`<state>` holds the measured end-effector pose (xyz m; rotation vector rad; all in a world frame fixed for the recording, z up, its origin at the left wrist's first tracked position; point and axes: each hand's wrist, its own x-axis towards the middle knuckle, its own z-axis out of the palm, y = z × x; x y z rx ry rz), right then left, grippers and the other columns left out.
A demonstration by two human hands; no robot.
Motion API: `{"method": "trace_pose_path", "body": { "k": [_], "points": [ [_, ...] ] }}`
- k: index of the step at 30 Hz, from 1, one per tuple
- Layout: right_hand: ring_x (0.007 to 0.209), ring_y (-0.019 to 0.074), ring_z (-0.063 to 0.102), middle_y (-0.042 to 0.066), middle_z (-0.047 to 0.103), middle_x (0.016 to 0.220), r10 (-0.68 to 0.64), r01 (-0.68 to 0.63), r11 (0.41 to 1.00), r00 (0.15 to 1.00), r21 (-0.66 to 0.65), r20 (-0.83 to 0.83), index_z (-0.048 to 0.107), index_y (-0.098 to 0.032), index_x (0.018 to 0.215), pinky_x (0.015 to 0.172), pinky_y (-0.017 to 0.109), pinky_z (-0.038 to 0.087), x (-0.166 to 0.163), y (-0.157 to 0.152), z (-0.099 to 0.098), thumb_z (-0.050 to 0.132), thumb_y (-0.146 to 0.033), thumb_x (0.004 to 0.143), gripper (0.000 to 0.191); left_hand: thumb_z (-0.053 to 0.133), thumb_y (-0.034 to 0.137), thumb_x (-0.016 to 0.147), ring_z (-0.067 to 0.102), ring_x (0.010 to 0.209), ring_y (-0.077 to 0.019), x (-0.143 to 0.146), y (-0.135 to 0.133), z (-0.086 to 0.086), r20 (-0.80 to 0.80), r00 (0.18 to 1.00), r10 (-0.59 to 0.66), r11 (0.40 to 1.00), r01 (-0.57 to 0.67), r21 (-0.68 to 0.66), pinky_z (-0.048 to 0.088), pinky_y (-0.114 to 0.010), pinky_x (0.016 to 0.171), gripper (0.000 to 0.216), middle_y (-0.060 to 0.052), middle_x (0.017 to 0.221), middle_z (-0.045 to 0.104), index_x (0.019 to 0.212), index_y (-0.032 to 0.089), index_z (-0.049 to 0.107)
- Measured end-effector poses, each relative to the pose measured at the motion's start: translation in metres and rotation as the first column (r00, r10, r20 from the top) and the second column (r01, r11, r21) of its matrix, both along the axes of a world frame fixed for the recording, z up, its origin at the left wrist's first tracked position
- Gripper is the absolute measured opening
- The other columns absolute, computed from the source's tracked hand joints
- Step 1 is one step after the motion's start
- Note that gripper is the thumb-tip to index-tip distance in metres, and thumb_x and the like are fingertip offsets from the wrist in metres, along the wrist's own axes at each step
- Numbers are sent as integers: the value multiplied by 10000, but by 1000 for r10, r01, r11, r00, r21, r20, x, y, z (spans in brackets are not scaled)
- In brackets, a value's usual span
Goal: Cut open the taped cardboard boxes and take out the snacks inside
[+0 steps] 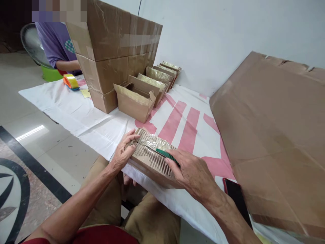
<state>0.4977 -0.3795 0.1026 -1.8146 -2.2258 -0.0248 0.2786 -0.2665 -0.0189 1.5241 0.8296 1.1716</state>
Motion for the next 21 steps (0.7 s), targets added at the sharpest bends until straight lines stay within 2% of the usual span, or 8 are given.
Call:
{"method": "trace_pose_path", "body": {
  "k": [6,10,16,21],
  "points": [
    [858,242,781,48,829,1018,-2,6,999,996,-48,90,778,-233,1101,684,330,584,-9,21,6,502,-329,1007,307,517,144,756,431,1520,-324,2,-1,-3,3,1000,17,999,-17,27,315,-544,1283,531,-134,1529,560,1250,179,710],
    [867,249,771,49,825,995,29,-12,995,986,-97,165,774,-229,1022,688,331,556,-11,29,7,519,-315,997,270,503,146,747,443,1511,-322,3,0,-6,13,1000,23,998,-24,51,320,-543,1280,534,-136,1513,570,1239,173,709],
    [762,224,730,36,800,878,48,-12,992,958,-124,284,757,-230,991,601,312,462,-8,30,8,545,-298,993,223,513,140,719,450,1501,-323,4,0,-5,16,999,32,999,-32,41,333,-545,1270,523,-120,1455,609,1195,193,723],
    [786,238,733,51,787,897,49,6,984,951,-176,306,742,-221,1003,608,320,448,-7,25,10,533,-279,1005,217,513,148,707,487,1470,-328,4,-1,-3,26,998,49,998,-50,30,348,-536,1261,494,-127,1470,603,1149,180,733]
  ]
}}
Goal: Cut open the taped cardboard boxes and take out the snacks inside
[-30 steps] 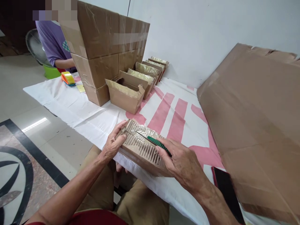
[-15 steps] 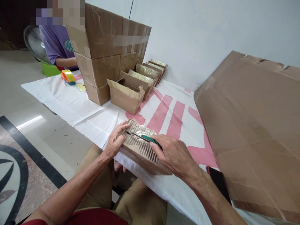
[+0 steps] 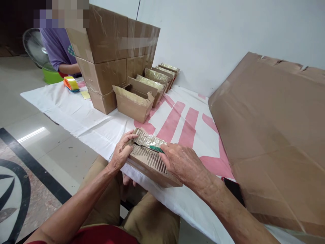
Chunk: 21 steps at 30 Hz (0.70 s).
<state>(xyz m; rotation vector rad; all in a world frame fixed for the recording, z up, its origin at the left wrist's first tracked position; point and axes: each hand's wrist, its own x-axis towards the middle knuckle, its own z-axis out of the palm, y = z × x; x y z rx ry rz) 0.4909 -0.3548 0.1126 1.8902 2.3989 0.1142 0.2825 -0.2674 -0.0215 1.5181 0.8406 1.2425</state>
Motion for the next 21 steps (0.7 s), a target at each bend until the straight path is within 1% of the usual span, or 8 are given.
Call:
{"method": "trace_pose_path", "body": {
  "k": [3,6,10,13,15,18,21],
  "points": [
    [763,230,725,43,785,874,19,-17,1000,998,22,-60,747,-225,998,614,318,454,2,-1,-1,532,-278,1004,222,513,153,709,516,1440,-322,0,-1,1,13,1000,-15,1000,15,-7,360,-526,1255,478,-115,1461,615,1132,185,735],
    [806,235,736,46,793,903,25,-20,999,993,48,-113,754,-224,1004,640,315,477,3,1,-6,542,-283,1000,220,514,162,709,511,1445,-319,0,0,1,7,1000,-30,999,30,-10,358,-516,1259,479,-108,1472,607,1129,189,743],
    [811,221,736,43,805,954,47,-40,997,991,60,-122,750,-231,989,643,308,490,2,6,-12,526,-281,1004,230,504,162,701,476,1477,-320,0,2,0,-13,1000,-18,1000,18,-1,363,-519,1255,463,-97,1468,606,1081,202,767],
    [778,210,729,33,799,912,50,-47,998,995,37,-88,737,-234,977,618,295,466,3,6,-15,527,-277,1007,216,502,160,695,513,1439,-320,0,2,1,-32,999,-3,1000,4,24,387,-512,1238,423,-88,1445,619,1009,210,780],
    [753,204,722,29,791,887,40,-39,999,996,16,-78,727,-232,964,601,290,445,6,3,-14,536,-266,1005,199,501,157,693,552,1392,-315,-1,2,3,-53,999,-8,999,10,48,402,-505,1225,414,-90,1420,631,996,209,779],
    [728,198,712,24,794,894,20,-20,1000,995,2,-102,726,-240,975,595,291,436,15,-5,-12,530,-263,1004,200,495,161,692,586,1338,-306,-2,1,5,-67,998,-5,997,11,80,427,-491,1199,416,-92,1361,662,1000,207,770],
    [709,201,705,21,790,874,-2,-1,1000,993,-22,-121,734,-253,998,587,297,435,25,-13,-10,493,-288,1013,243,486,173,684,594,1323,-300,-1,1,5,-53,998,20,997,-15,79,449,-470,1173,410,-84,1338,674,986,212,760]
  ]
}}
